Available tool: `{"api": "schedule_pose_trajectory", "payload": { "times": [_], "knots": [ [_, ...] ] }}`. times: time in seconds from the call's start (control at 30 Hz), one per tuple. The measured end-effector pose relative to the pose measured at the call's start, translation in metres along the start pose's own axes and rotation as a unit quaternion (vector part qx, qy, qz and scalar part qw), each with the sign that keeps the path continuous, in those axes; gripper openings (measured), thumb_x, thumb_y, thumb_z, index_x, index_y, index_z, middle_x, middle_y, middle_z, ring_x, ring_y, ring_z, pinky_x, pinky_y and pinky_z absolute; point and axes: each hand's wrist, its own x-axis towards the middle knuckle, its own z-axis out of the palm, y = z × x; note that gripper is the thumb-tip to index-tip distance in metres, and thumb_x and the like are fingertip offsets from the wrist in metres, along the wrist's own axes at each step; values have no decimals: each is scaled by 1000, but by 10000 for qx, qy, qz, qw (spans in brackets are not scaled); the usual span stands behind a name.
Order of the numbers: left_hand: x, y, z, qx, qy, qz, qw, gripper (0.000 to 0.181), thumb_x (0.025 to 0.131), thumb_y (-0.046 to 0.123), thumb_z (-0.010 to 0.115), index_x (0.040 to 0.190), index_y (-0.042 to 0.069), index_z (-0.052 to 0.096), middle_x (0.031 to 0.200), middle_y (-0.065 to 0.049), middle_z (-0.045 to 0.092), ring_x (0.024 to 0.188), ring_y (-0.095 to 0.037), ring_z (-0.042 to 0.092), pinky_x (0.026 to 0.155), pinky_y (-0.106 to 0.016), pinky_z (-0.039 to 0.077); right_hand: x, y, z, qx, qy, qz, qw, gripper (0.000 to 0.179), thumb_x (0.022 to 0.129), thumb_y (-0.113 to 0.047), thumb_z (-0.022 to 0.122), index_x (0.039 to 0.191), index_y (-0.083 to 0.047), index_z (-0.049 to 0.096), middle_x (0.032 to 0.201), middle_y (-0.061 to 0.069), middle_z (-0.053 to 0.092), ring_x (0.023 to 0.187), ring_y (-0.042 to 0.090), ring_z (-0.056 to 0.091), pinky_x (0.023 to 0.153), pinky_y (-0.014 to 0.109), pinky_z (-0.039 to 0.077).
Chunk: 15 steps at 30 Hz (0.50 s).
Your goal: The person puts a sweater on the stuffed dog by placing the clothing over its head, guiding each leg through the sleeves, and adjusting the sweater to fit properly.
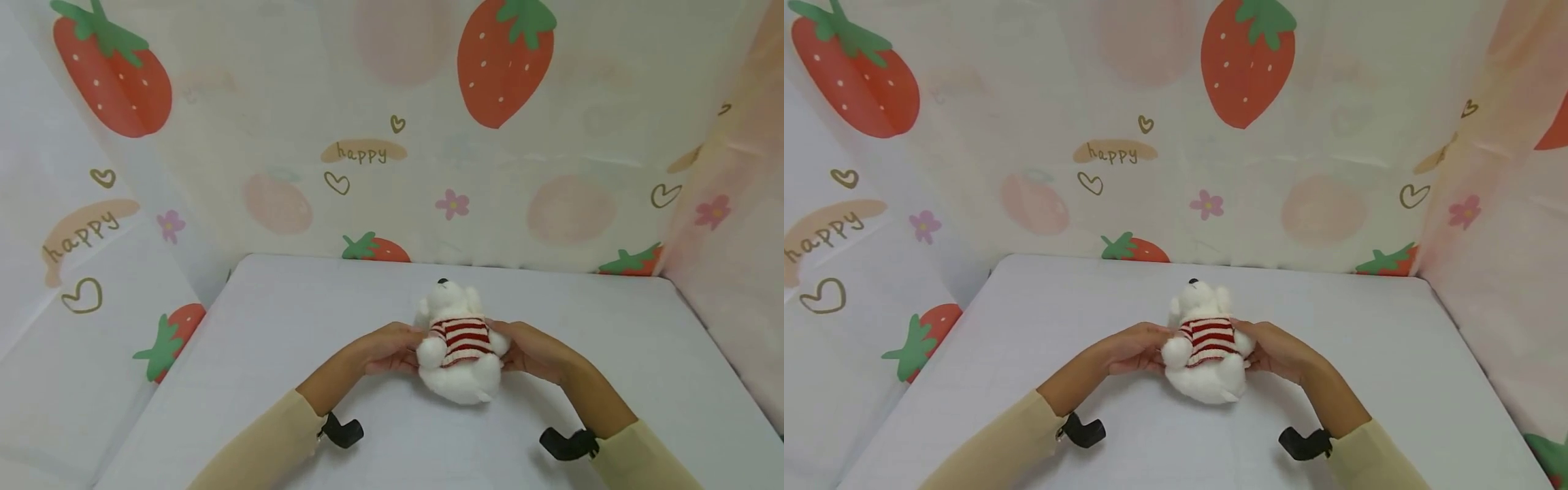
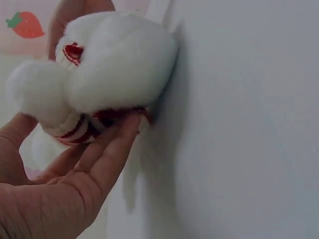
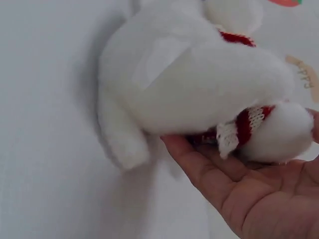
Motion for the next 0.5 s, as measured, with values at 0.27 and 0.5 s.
{"api": "schedule_pose_trajectory", "payload": {
  "times": [0.27,0.5],
  "knots": [
    [-4,17,7,576,945,857,9902,50,95,21,72,141,6,60,133,-10,66,114,-21,67,91,-35,56,-2,-13,13,-509,151,-812,9953,60,107,-37,51,157,-6,35,158,13,40,144,29,36,117,49,30],
    [-5,12,7,1067,1517,1735,9672,46,89,14,79,133,9,68,129,-8,69,118,-22,65,98,-37,52,-2,-7,23,-1461,654,-1663,9730,63,107,-33,52,161,-12,26,167,9,20,154,35,10,118,63,14]
  ]
}}
